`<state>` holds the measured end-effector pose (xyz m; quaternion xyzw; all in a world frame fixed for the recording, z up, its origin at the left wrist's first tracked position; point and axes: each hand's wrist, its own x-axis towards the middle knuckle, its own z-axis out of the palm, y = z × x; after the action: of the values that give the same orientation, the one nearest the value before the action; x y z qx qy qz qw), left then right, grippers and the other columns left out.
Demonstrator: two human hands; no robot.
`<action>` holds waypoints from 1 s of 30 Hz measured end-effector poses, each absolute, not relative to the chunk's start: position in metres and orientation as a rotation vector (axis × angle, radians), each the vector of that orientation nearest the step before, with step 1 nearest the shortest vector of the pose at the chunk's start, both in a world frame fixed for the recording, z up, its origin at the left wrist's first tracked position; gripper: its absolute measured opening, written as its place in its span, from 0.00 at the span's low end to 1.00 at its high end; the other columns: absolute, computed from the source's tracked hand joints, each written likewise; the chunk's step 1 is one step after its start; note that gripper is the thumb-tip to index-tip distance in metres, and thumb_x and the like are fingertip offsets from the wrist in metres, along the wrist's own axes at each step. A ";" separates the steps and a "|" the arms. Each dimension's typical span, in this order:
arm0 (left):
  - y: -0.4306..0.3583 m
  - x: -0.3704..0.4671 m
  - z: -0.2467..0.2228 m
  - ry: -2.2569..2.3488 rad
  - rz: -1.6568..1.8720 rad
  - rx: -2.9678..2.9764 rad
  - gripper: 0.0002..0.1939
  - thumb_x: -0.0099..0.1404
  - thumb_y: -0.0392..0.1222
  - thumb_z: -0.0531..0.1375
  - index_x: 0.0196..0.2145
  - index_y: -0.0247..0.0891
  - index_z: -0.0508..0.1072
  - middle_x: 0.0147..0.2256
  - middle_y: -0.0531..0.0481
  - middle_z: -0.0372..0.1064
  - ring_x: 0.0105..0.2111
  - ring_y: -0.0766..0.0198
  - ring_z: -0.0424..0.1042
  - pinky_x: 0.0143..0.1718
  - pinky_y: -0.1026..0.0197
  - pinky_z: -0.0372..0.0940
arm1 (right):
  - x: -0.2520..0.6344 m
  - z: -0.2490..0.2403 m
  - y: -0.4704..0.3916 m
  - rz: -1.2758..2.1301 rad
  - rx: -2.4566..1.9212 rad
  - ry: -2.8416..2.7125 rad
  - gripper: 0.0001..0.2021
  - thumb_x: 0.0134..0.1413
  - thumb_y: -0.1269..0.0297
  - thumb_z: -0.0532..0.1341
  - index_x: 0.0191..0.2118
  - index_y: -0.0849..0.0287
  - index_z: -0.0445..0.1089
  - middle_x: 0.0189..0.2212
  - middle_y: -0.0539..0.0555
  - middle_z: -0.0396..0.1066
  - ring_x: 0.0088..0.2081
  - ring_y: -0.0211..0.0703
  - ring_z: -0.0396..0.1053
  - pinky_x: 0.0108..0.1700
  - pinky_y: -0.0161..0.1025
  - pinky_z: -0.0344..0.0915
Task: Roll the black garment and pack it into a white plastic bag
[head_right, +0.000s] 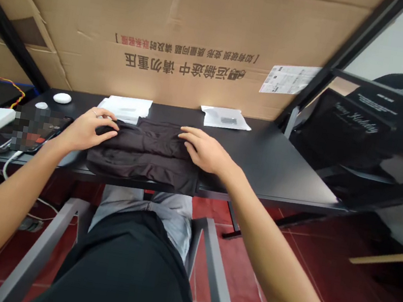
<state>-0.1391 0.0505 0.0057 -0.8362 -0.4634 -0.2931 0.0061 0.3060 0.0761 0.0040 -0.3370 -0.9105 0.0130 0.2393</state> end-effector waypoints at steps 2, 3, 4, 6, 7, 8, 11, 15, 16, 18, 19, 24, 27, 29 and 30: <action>0.045 -0.152 0.003 -1.485 -0.833 -2.624 0.15 0.77 0.52 0.62 0.46 0.45 0.88 0.60 0.41 0.79 0.61 0.46 0.77 0.73 0.39 0.67 | 0.306 0.001 0.074 0.109 -0.912 -2.602 0.21 0.75 0.68 0.58 0.65 0.54 0.80 0.72 0.61 0.74 0.70 0.59 0.76 0.73 0.59 0.73; 0.042 -0.159 0.003 -1.507 -0.805 -2.637 0.16 0.77 0.52 0.61 0.48 0.45 0.89 0.61 0.41 0.78 0.63 0.45 0.76 0.74 0.38 0.66 | 0.305 0.000 0.073 0.134 -0.926 -2.633 0.21 0.74 0.69 0.58 0.65 0.55 0.80 0.72 0.62 0.74 0.69 0.60 0.77 0.72 0.60 0.74; 0.038 -0.166 0.004 -1.520 -0.780 -2.664 0.17 0.77 0.53 0.61 0.50 0.45 0.88 0.63 0.40 0.78 0.64 0.45 0.76 0.74 0.37 0.65 | 0.305 -0.001 0.072 0.149 -0.941 -2.645 0.22 0.73 0.69 0.59 0.66 0.55 0.80 0.72 0.62 0.74 0.69 0.61 0.78 0.72 0.61 0.75; 0.029 -0.179 0.007 -1.523 -0.731 -2.742 0.20 0.77 0.53 0.61 0.57 0.46 0.87 0.67 0.40 0.75 0.68 0.44 0.74 0.76 0.36 0.64 | 0.300 0.001 0.068 0.158 -0.938 -2.634 0.23 0.74 0.70 0.59 0.68 0.56 0.78 0.74 0.63 0.73 0.70 0.61 0.76 0.73 0.62 0.74; 0.025 -0.184 0.009 -1.524 -0.705 -2.783 0.22 0.76 0.53 0.62 0.61 0.47 0.85 0.69 0.40 0.74 0.70 0.43 0.73 0.76 0.36 0.64 | 0.295 0.004 0.065 0.160 -0.916 -2.620 0.23 0.75 0.70 0.59 0.69 0.56 0.77 0.74 0.62 0.72 0.71 0.61 0.75 0.74 0.61 0.73; 0.021 -0.189 0.011 -1.529 -0.682 -2.815 0.24 0.75 0.53 0.63 0.64 0.48 0.83 0.71 0.41 0.72 0.71 0.43 0.72 0.77 0.36 0.64 | 0.288 0.006 0.061 0.165 -0.882 -2.607 0.24 0.75 0.69 0.59 0.70 0.55 0.76 0.75 0.61 0.71 0.72 0.60 0.74 0.75 0.61 0.72; 0.012 -0.198 0.014 -1.539 -0.634 -2.853 0.29 0.72 0.51 0.66 0.68 0.51 0.81 0.73 0.42 0.71 0.71 0.44 0.73 0.77 0.37 0.64 | 0.256 0.014 0.048 0.205 -0.731 -2.610 0.25 0.78 0.69 0.58 0.74 0.53 0.73 0.77 0.59 0.68 0.76 0.56 0.69 0.78 0.60 0.68; 0.010 -0.196 0.014 -1.544 -0.663 -2.803 0.23 0.73 0.49 0.63 0.62 0.49 0.85 0.69 0.42 0.75 0.67 0.45 0.77 0.73 0.41 0.69 | 0.209 0.014 0.036 0.248 -0.590 -2.668 0.26 0.80 0.68 0.57 0.76 0.57 0.70 0.78 0.63 0.66 0.78 0.58 0.65 0.81 0.60 0.63; 0.010 -0.194 0.014 -1.557 -0.689 -2.774 0.21 0.74 0.49 0.62 0.59 0.48 0.86 0.67 0.42 0.76 0.64 0.46 0.78 0.71 0.42 0.71 | 0.200 0.012 0.036 0.240 -0.586 -2.685 0.25 0.80 0.67 0.57 0.76 0.60 0.70 0.77 0.65 0.66 0.78 0.59 0.65 0.81 0.60 0.62; 0.011 -0.189 0.017 -1.589 -0.756 -2.702 0.19 0.74 0.49 0.61 0.54 0.47 0.88 0.64 0.42 0.78 0.59 0.48 0.81 0.67 0.45 0.74 | 0.188 0.006 0.036 0.201 -0.597 -2.723 0.25 0.82 0.65 0.56 0.76 0.65 0.70 0.77 0.68 0.66 0.78 0.61 0.65 0.81 0.60 0.62; 0.010 -0.187 0.021 -1.593 -0.785 -2.676 0.18 0.74 0.48 0.60 0.53 0.47 0.88 0.63 0.42 0.79 0.56 0.49 0.82 0.64 0.46 0.75 | 0.184 0.003 0.036 0.181 -0.601 -2.739 0.25 0.82 0.64 0.55 0.75 0.67 0.70 0.76 0.70 0.67 0.78 0.61 0.65 0.81 0.61 0.62; 0.011 -0.177 0.049 -1.504 -0.794 -2.735 0.18 0.75 0.48 0.60 0.52 0.48 0.89 0.61 0.46 0.81 0.58 0.49 0.81 0.66 0.47 0.74 | 0.185 -0.006 0.038 0.167 -0.570 -2.732 0.24 0.83 0.60 0.55 0.75 0.62 0.71 0.76 0.66 0.68 0.78 0.59 0.65 0.81 0.60 0.63; 0.011 -0.174 0.067 -1.497 -0.696 -2.797 0.17 0.75 0.50 0.61 0.52 0.52 0.89 0.61 0.49 0.82 0.58 0.49 0.81 0.67 0.46 0.73 | 0.187 -0.008 0.038 0.184 -0.568 -2.722 0.24 0.83 0.59 0.56 0.75 0.59 0.71 0.76 0.64 0.68 0.79 0.58 0.64 0.80 0.61 0.64; 0.011 -0.168 0.076 -1.511 -0.670 -2.770 0.17 0.75 0.50 0.61 0.52 0.52 0.90 0.61 0.49 0.82 0.56 0.48 0.82 0.67 0.46 0.73 | 0.187 -0.007 0.037 0.197 -0.573 -2.723 0.25 0.83 0.59 0.57 0.75 0.60 0.71 0.77 0.65 0.67 0.79 0.60 0.64 0.80 0.61 0.64; 0.011 -0.163 0.080 -1.519 -0.681 -2.738 0.17 0.75 0.49 0.61 0.52 0.52 0.90 0.61 0.48 0.82 0.55 0.48 0.82 0.67 0.45 0.73 | 0.187 -0.006 0.037 0.202 -0.574 -2.723 0.25 0.82 0.59 0.57 0.75 0.61 0.71 0.77 0.66 0.67 0.79 0.60 0.64 0.80 0.61 0.64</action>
<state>-0.1634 0.0105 0.0795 -0.8541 -0.4737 -0.2126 -0.0315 0.1867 0.0366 -0.0064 -0.2024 -0.9609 0.0712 0.1749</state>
